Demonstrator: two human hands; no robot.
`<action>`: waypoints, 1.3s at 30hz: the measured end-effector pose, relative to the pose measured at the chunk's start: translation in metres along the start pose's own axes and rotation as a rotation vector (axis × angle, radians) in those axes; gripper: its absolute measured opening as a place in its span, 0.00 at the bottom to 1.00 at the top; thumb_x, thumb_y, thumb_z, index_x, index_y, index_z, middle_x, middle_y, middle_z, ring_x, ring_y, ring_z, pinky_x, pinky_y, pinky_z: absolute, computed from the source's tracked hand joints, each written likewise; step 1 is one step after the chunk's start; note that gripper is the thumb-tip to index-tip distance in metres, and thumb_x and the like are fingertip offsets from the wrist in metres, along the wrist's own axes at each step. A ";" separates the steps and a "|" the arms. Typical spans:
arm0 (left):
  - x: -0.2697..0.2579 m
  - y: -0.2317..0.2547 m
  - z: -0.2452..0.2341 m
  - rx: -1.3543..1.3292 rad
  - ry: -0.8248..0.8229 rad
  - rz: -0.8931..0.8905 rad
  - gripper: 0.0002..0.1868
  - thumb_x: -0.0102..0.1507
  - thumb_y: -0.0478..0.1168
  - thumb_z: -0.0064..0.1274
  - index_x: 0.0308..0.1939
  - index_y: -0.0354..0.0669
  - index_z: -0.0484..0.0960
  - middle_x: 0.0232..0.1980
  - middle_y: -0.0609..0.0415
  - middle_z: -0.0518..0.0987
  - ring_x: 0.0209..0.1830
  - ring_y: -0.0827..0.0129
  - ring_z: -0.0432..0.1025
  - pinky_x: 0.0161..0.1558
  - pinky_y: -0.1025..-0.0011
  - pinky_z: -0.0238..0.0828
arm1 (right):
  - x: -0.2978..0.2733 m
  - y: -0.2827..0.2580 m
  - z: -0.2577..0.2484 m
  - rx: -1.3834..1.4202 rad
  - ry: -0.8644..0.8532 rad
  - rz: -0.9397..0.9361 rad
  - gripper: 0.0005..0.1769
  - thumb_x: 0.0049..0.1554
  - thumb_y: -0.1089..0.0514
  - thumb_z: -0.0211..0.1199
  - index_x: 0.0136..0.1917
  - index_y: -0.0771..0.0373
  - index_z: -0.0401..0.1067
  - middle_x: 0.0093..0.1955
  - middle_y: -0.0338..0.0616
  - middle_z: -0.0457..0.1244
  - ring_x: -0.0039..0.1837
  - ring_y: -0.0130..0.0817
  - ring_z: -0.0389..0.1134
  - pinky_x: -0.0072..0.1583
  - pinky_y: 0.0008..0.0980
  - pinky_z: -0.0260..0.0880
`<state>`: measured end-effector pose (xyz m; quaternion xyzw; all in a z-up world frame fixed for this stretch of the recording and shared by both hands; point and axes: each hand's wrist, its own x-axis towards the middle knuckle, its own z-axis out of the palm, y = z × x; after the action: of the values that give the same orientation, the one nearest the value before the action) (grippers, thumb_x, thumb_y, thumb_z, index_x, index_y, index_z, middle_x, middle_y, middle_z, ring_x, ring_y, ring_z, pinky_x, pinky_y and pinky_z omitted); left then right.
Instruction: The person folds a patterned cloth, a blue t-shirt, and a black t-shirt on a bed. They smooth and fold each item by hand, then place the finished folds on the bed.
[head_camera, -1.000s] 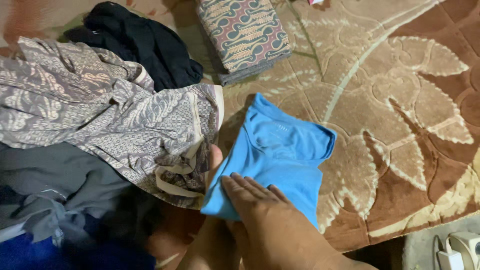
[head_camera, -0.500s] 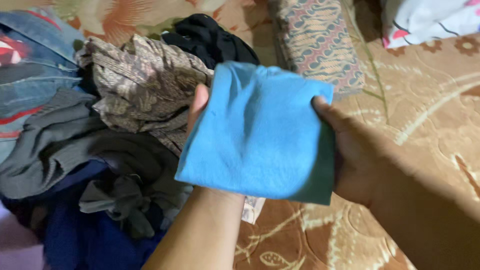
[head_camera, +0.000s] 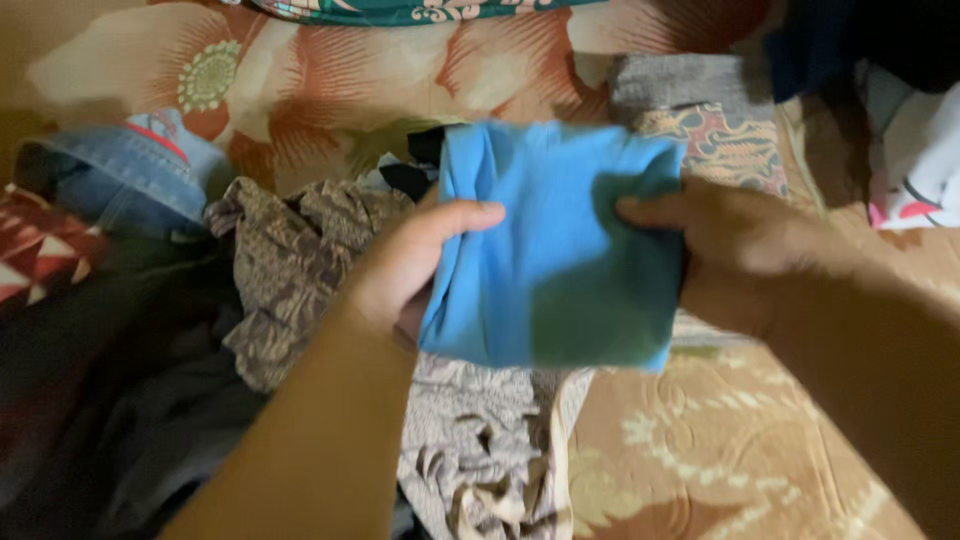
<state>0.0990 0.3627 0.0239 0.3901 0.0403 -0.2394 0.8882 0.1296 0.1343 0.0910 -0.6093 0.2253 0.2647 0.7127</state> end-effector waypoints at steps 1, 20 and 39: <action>0.013 0.011 -0.003 0.081 0.026 0.058 0.28 0.62 0.39 0.51 0.66 0.35 0.71 0.55 0.41 0.81 0.49 0.55 0.80 0.52 0.54 0.80 | 0.012 -0.015 0.003 -0.030 -0.066 -0.065 0.24 0.61 0.62 0.52 0.69 0.69 0.66 0.66 0.53 0.67 0.66 0.45 0.71 0.70 0.49 0.62; 0.126 -0.075 -0.110 0.056 0.523 -0.027 0.20 0.65 0.28 0.41 0.60 0.39 0.77 0.61 0.39 0.78 0.53 0.54 0.75 0.51 0.52 0.80 | 0.164 0.077 -0.041 -0.508 0.314 0.156 0.37 0.58 0.63 0.62 0.78 0.45 0.61 0.64 0.51 0.67 0.61 0.40 0.71 0.63 0.42 0.71; 0.071 -0.030 -0.116 1.849 0.468 -0.245 0.26 0.53 0.55 0.60 0.49 0.42 0.83 0.50 0.41 0.83 0.52 0.45 0.77 0.55 0.51 0.73 | 0.086 0.146 -0.019 0.189 0.457 0.341 0.19 0.67 0.43 0.47 0.60 0.57 0.67 0.61 0.47 0.67 0.61 0.39 0.68 0.62 0.41 0.65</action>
<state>0.1614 0.3994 -0.0949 0.9672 0.0524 -0.1837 0.1674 0.0998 0.1413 -0.0767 -0.5373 0.5026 0.2146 0.6424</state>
